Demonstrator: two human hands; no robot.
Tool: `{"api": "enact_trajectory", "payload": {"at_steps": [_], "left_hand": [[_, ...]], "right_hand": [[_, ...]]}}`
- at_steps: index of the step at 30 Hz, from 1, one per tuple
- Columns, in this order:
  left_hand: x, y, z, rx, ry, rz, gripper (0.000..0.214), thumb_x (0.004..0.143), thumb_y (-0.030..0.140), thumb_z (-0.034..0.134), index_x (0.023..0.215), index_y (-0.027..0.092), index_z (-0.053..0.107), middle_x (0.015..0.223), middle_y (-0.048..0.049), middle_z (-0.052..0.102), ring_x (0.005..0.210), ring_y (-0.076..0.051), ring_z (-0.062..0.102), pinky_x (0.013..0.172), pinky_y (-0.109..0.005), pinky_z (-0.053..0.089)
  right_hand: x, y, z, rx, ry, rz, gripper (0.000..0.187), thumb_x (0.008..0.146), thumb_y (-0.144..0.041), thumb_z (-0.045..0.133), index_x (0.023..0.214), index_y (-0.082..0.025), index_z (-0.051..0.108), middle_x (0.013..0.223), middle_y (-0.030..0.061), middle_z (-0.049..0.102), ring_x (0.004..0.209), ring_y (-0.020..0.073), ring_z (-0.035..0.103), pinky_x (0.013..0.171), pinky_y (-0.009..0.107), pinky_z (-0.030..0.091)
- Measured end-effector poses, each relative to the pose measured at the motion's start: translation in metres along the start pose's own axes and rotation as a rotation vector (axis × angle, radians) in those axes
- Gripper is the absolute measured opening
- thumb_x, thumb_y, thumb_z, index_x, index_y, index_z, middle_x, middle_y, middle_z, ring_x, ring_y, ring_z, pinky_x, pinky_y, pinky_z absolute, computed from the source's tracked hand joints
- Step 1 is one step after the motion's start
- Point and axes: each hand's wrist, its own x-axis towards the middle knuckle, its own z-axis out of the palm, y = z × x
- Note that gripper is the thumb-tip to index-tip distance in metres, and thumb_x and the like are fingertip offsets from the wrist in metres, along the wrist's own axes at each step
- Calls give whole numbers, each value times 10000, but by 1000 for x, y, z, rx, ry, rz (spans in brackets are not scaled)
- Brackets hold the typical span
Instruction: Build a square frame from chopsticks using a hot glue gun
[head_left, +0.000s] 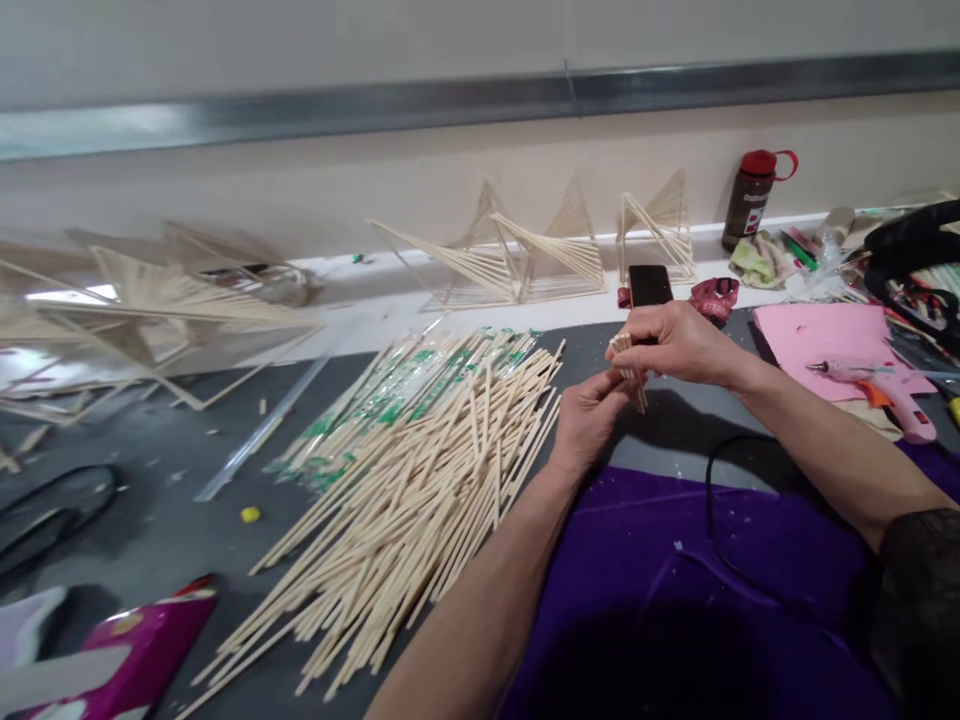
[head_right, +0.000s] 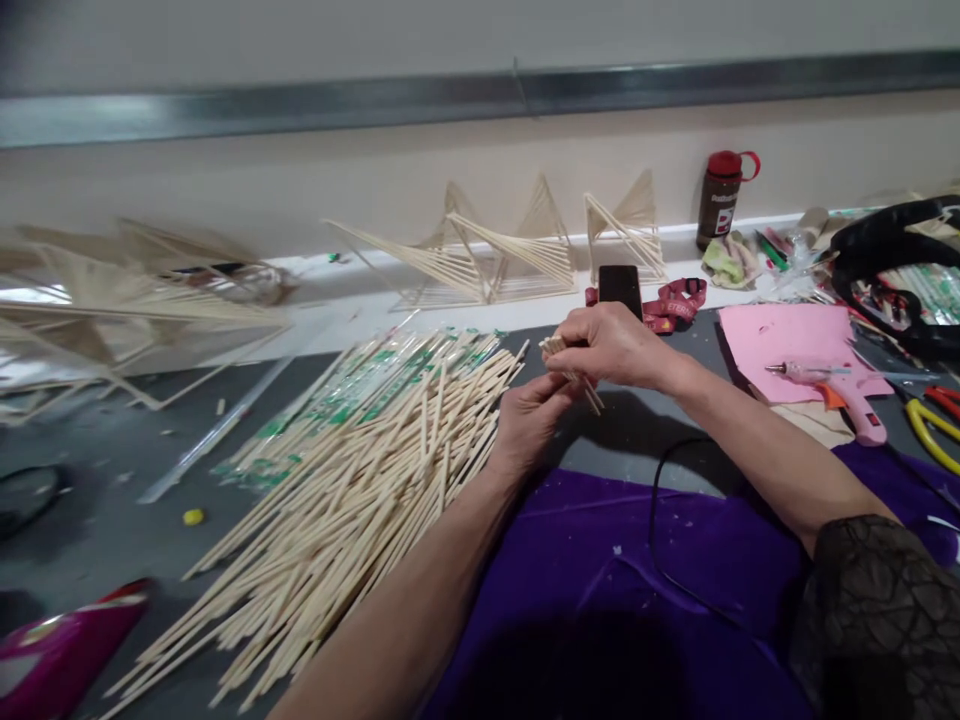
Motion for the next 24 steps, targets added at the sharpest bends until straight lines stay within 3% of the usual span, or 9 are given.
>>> {"api": "enact_trajectory", "payload": {"at_steps": [6,14,19,24], "left_hand": [[1,6,-10,106,-14,55,317,731,517,815,811,212,847,811,-55,803,765,-220,701,766,-342,560],[5,1,-9,88,-68,-21,240,707,434,831,818,222,844,834,-51,805,794,-207,712,845,-349,570],[3,5,-8,67,-44,-97,171,666,333,806,777,206,833,807,-49,797,789,-218,719,826,-359,578],[5,9,-7,-122,-50,-258,254,572,337,838,742,152,807,736,-75,772,672,-215,707,706,-359,579]], "right_hand": [[6,7,-4,37,-53,-153,158,850,-236,645,724,-153,689,742,-16,626,724,99,562,681,246,393],[10,19,-3,71,-93,-105,173,840,-204,625,680,-144,647,705,-20,587,724,91,532,674,235,389],[10,11,-1,97,-36,15,209,814,-192,635,610,-153,607,659,-28,560,676,88,522,628,230,382],[10,21,8,179,-54,219,150,758,-130,620,611,-148,640,556,-37,570,568,87,523,560,239,379]]}}
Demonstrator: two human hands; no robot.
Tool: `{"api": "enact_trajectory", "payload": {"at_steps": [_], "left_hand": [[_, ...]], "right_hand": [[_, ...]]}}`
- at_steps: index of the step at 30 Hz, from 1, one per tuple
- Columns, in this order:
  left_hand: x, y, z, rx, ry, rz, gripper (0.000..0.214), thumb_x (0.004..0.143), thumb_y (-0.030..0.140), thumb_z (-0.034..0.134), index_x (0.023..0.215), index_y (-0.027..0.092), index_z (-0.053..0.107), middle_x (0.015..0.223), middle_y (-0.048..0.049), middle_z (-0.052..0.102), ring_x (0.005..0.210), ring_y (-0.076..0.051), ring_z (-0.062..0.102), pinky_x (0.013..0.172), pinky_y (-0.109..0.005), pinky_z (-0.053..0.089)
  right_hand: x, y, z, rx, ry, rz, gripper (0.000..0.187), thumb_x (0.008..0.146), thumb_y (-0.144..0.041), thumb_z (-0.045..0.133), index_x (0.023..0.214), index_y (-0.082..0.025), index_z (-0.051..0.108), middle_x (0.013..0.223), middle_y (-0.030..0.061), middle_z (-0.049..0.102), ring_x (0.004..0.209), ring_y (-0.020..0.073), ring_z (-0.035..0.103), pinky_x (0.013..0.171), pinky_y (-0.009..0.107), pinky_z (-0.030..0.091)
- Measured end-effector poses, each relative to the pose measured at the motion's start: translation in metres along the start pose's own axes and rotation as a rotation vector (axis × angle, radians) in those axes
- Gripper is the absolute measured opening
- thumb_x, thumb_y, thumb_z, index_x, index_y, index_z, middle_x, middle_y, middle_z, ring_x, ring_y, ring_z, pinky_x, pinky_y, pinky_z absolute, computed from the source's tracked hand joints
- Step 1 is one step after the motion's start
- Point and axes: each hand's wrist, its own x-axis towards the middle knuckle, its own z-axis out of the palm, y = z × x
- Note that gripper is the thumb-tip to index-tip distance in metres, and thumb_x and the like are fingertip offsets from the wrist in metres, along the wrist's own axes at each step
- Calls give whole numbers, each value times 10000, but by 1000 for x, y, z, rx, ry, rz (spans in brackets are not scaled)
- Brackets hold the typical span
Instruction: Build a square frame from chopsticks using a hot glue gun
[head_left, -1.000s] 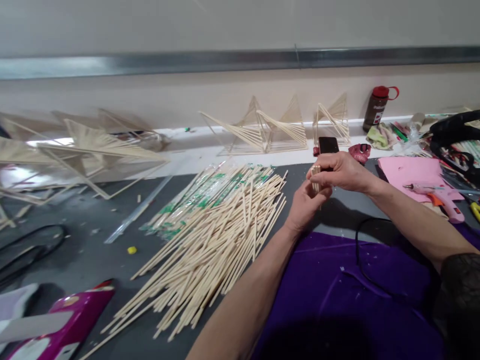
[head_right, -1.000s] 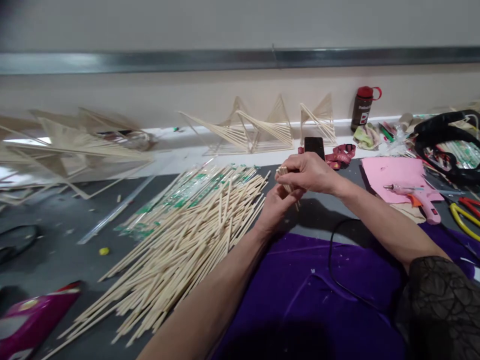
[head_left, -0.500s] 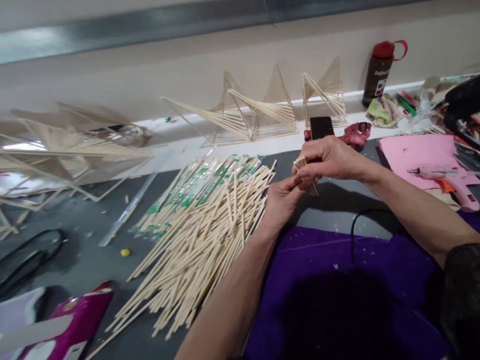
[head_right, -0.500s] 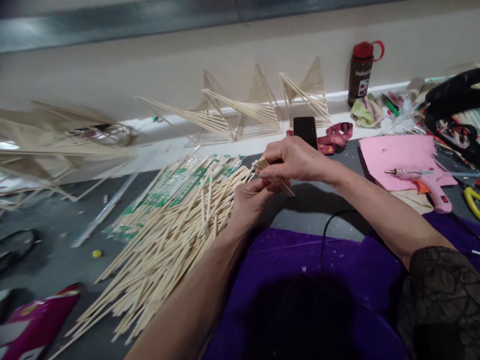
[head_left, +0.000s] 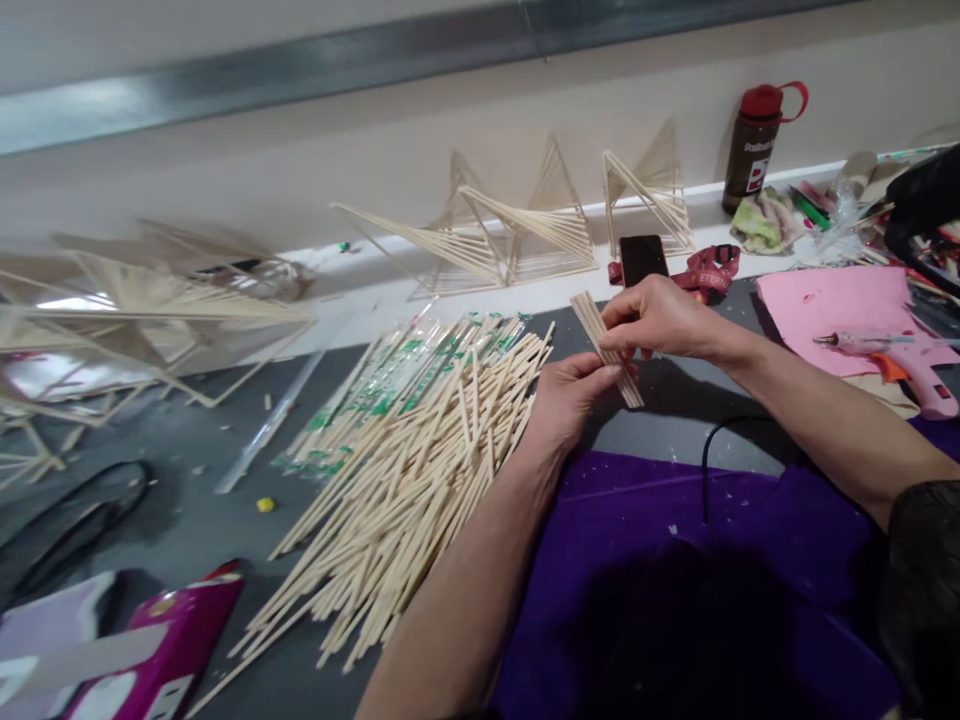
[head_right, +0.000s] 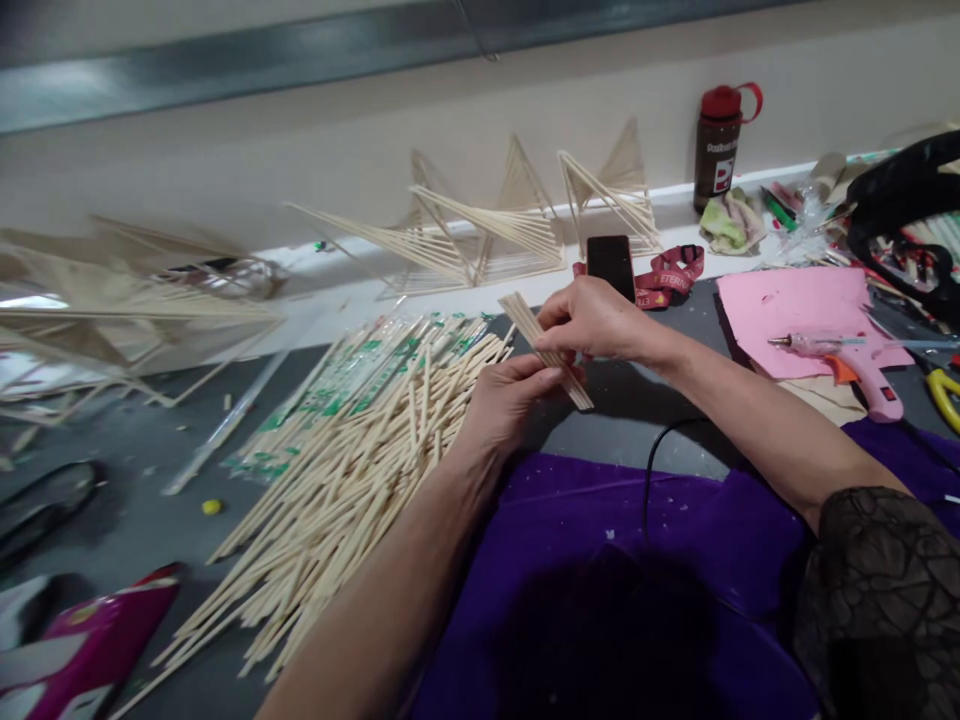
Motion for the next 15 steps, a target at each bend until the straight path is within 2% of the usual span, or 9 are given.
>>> {"api": "enact_trajectory", "payload": {"at_steps": [4,10,15], "left_hand": [[0,1,2,-72,10,-89,324,500,361,892,700,134,776,699,-79,749,608,-185,675,623,-319,545],[0,2,3,-139,17,-184,406,434,372,945,709,127,773,695,-78,747,649,-192,700,639,-314,557],[2,1,2,-138,35,-159,413,448,374,949,735,129,783,732,-87,762,664,-188,705,645,-305,558]], "right_hand": [[1,7,4,78,-10,87,127,728,-101,627,616,-138,673,535,-23,612,513,81,543,504,228,372],[0,5,9,239,7,208,166,750,-62,633,600,-133,631,490,-31,598,440,69,550,434,180,376],[2,5,9,287,50,209,215,833,-93,652,625,-142,627,496,-34,582,461,70,547,419,169,374]]}}
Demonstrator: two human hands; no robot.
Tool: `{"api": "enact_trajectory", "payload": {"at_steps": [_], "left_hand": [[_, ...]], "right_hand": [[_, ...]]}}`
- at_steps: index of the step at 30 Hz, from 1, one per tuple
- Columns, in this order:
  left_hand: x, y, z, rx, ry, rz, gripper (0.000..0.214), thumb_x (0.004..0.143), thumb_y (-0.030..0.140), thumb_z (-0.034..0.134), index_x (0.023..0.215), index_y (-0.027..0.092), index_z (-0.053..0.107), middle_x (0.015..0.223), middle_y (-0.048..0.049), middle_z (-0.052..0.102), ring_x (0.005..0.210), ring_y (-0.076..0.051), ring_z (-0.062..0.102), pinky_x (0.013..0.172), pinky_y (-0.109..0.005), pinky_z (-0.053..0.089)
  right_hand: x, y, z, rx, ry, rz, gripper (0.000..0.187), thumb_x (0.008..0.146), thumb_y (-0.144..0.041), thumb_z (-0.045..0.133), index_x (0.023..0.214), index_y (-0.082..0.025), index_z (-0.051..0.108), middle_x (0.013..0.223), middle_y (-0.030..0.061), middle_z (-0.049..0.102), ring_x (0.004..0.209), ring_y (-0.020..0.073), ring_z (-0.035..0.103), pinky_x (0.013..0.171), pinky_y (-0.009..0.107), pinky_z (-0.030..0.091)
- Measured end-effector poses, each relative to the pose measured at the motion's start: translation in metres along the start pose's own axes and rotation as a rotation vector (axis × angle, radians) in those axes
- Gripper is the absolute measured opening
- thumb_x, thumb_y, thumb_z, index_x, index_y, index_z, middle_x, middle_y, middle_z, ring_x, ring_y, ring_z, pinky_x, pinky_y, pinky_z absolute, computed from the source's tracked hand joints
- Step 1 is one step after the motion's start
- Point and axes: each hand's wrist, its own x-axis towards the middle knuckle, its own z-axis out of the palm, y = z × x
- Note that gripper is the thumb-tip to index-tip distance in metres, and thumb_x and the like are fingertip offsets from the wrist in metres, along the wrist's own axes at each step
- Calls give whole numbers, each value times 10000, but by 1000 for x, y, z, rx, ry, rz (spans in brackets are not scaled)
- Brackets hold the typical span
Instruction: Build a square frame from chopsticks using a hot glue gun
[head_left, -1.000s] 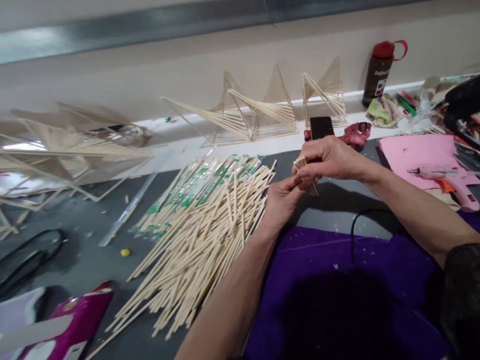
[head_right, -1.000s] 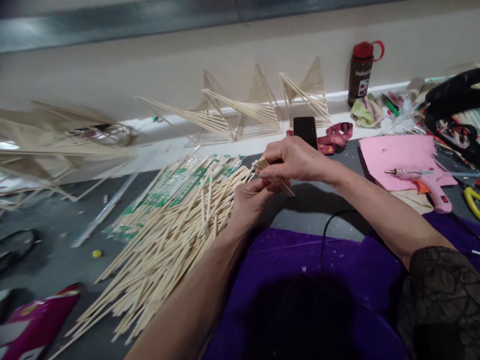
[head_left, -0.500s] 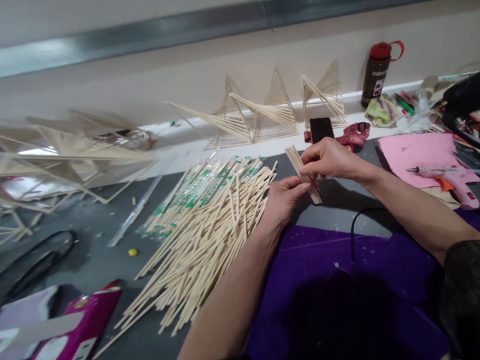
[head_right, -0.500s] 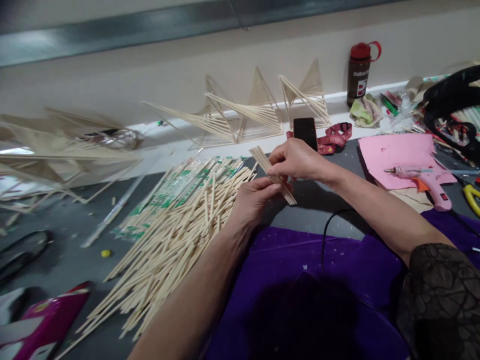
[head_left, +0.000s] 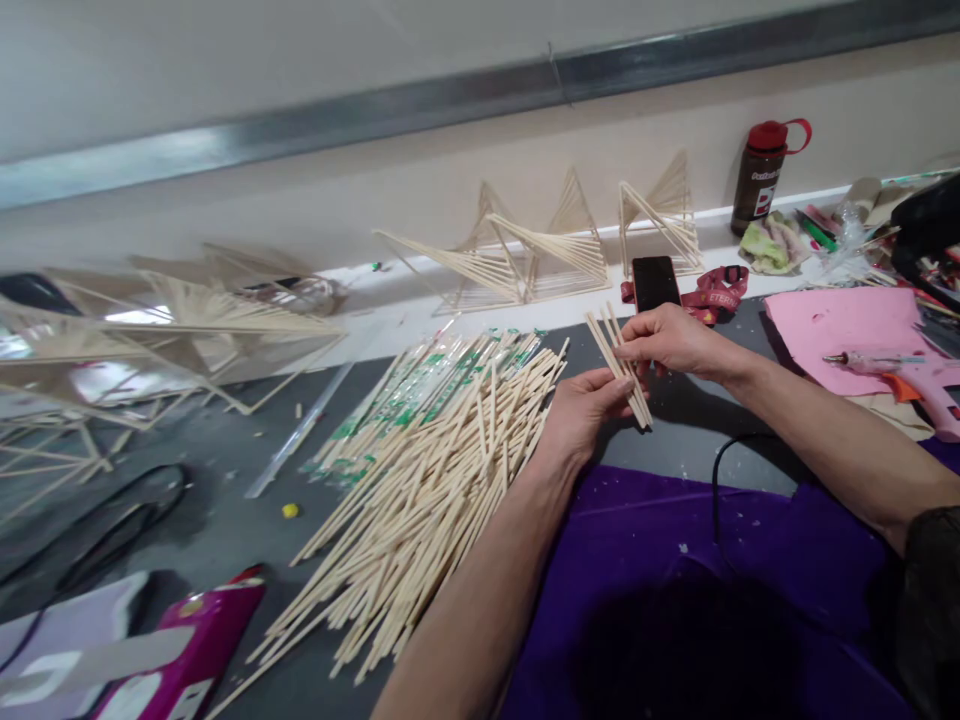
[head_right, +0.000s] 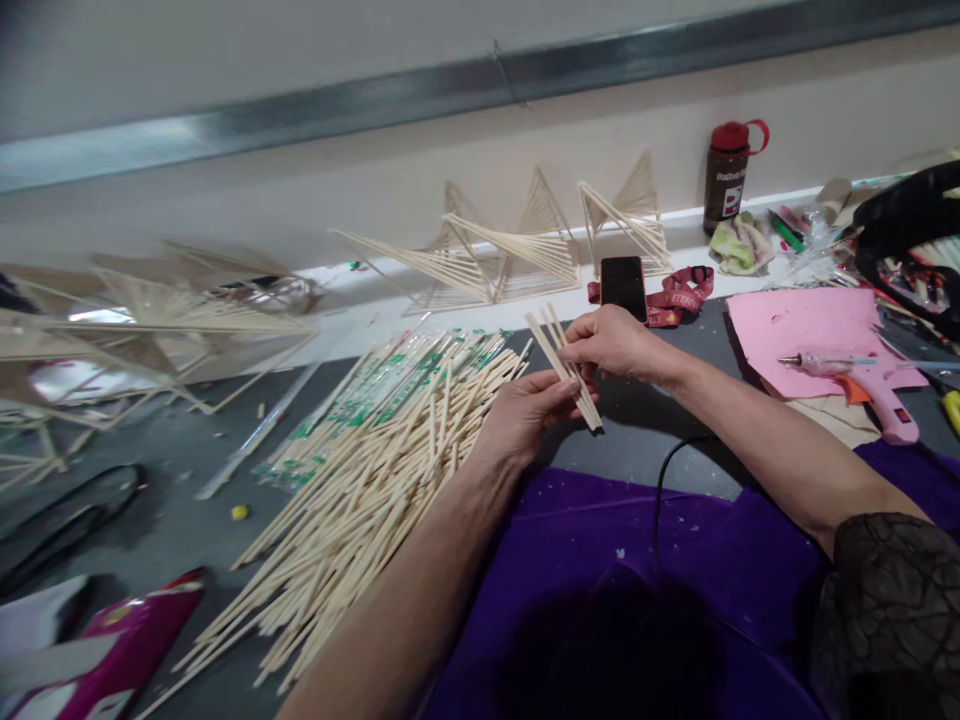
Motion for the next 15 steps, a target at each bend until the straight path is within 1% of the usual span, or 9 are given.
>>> {"api": "enact_trajectory", "payload": {"at_steps": [2,4,6,8,10,11,13,15], "left_hand": [[0,3,-2,-8,25,32,388,469,356,938,754,141,786,741,-84,765,672,-187,707,640,-298,553],[-3,7,-3,17,49,61,345,492,333,919,755,155,784,719,-76,758,655,-191,702,625,-303,548],[-9,12,-4,138,17,82,270,539,318,887,736,163,785,654,-66,733,585,-184,665,578,-302,521],[-18,16,-2,351,-83,96,167,591,296,848,685,172,787,564,-50,685,488,-159,581,501,-279,442],[-29,17,5,589,-221,129,71,630,254,809,607,199,771,500,-30,639,439,-143,516,457,-258,343],[-35,16,10,700,-288,163,76,645,230,793,577,217,762,484,-21,626,435,-140,504,453,-254,306],[-45,13,21,883,-376,244,108,633,173,786,567,256,766,478,-5,621,440,-139,497,456,-253,252],[-52,10,29,992,-426,292,129,599,163,820,615,288,794,487,4,635,443,-142,494,464,-260,225]], "right_hand": [[0,-3,-5,21,44,-29,234,857,-108,664,635,-153,604,516,-40,569,476,68,545,419,170,368],[-2,-8,-14,28,104,-59,230,870,-117,671,662,-163,582,561,-33,586,498,68,549,430,177,365],[-6,-15,-28,-12,149,-93,216,883,-137,664,695,-172,564,622,-15,624,523,74,553,453,196,366],[-11,-22,-42,-132,166,-138,195,885,-152,648,712,-177,563,649,-6,634,552,86,554,499,223,375],[-14,-26,-54,-338,162,-183,164,856,-149,650,705,-174,590,633,-7,612,597,106,559,563,254,380],[-15,-26,-57,-462,148,-197,155,829,-143,662,688,-173,606,616,-8,594,620,118,561,591,271,372],[-13,-23,-58,-701,86,-196,162,767,-123,695,634,-177,620,581,-5,561,644,139,554,618,299,338],[-8,-16,-53,-862,-2,-169,190,712,-83,704,580,-186,614,558,2,548,627,147,533,618,319,302]]}}
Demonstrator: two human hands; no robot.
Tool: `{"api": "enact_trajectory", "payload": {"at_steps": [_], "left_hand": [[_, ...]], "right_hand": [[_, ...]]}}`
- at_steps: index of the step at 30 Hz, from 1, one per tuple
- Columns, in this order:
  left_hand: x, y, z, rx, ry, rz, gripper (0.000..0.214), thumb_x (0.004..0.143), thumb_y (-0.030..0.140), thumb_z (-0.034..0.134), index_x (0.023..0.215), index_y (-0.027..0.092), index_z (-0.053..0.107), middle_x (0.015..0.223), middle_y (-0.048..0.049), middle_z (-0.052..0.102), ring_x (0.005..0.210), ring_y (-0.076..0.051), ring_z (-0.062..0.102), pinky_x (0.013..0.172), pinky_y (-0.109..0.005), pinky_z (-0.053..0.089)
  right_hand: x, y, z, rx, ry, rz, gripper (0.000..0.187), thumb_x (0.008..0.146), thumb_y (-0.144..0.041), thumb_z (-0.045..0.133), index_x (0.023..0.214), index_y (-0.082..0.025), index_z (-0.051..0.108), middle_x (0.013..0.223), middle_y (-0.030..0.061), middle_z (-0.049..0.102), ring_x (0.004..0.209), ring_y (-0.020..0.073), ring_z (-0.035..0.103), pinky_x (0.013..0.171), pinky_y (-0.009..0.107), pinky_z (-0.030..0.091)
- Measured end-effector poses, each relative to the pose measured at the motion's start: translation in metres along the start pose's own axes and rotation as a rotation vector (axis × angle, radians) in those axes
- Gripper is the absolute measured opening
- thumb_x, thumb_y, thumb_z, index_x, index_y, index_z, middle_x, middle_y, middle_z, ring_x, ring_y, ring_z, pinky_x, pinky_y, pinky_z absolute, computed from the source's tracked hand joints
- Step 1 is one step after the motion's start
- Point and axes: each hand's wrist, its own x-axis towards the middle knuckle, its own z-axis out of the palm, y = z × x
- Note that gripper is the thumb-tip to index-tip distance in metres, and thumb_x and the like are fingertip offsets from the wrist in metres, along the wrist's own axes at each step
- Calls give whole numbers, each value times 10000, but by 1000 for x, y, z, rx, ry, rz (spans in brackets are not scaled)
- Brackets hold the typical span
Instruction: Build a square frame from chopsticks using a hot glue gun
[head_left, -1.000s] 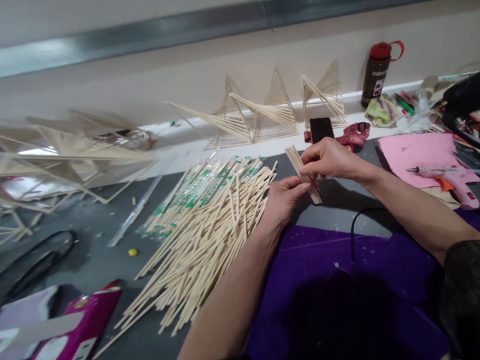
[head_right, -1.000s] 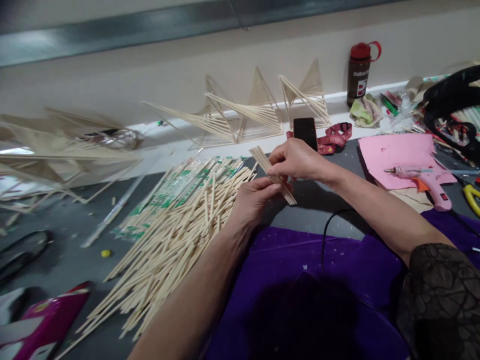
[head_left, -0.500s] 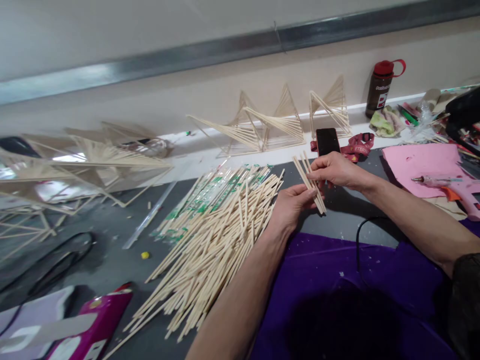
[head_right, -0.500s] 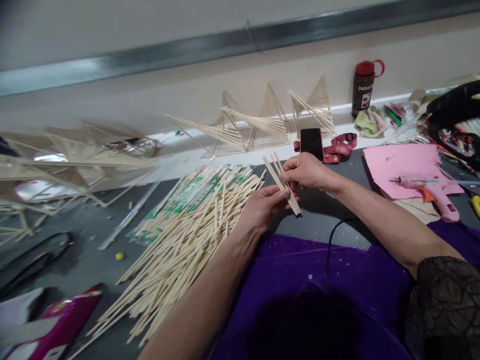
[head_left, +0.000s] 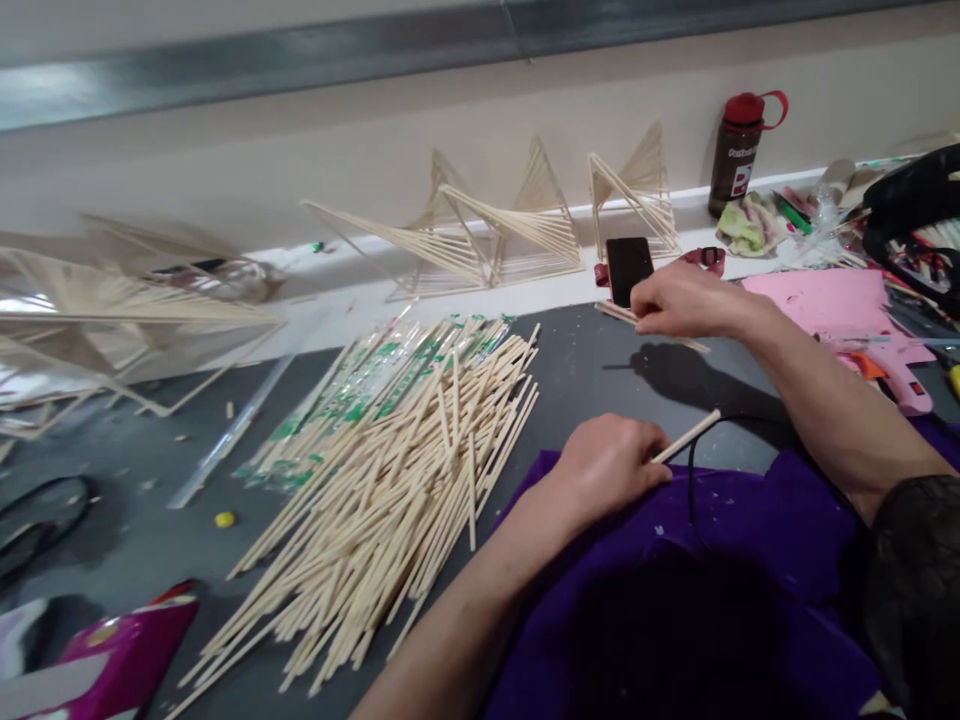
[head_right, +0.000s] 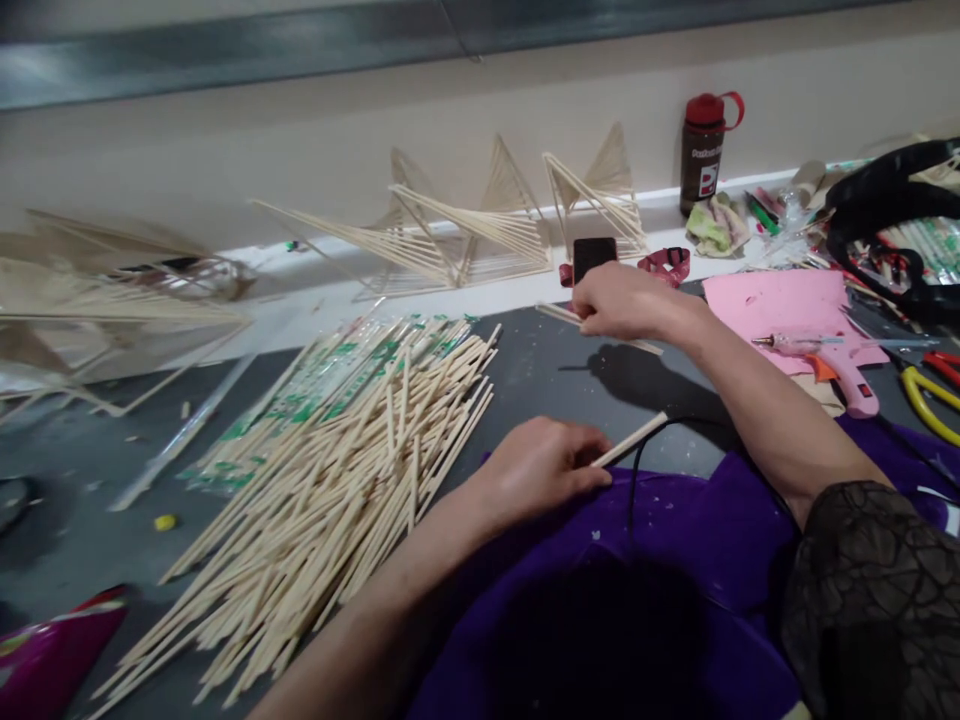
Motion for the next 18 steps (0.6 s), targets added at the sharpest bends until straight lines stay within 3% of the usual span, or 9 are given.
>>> {"api": "enact_trajectory", "payload": {"at_steps": [4,7,10,13,18], "left_hand": [[2,-2,-1,-85,-11,9,62,640,286,838,696,304,819,630,-21,743,549,-187,623,516,-262,346],[11,-14,-12,-409,172,-127,169,675,352,805,797,235,815,719,-49,771,590,-195,669,560,-274,454],[21,-25,-19,-708,377,-223,386,604,400,857,907,175,777,750,-59,760,581,-180,676,507,-257,466],[28,-31,-19,-822,431,-235,407,524,426,897,777,157,724,744,-51,735,539,-143,651,429,-215,407],[30,-36,-19,-812,415,-232,377,524,432,890,648,161,659,601,-14,651,478,-114,596,407,-202,381]], "right_hand": [[6,-2,15,-10,-111,-28,215,691,-55,686,548,-189,597,518,-12,542,563,130,502,584,309,292],[5,-8,17,288,-92,8,193,772,-99,663,614,-178,585,514,-34,566,521,108,529,540,257,344],[3,-17,21,663,-50,52,197,851,-123,619,676,-177,548,534,-34,602,473,88,528,487,218,392],[5,-23,31,824,-60,44,218,868,-116,619,676,-174,534,517,-42,591,466,81,524,465,204,413],[8,-22,41,794,-81,35,213,875,-130,630,673,-157,567,519,-60,564,472,57,516,466,185,398]]}}
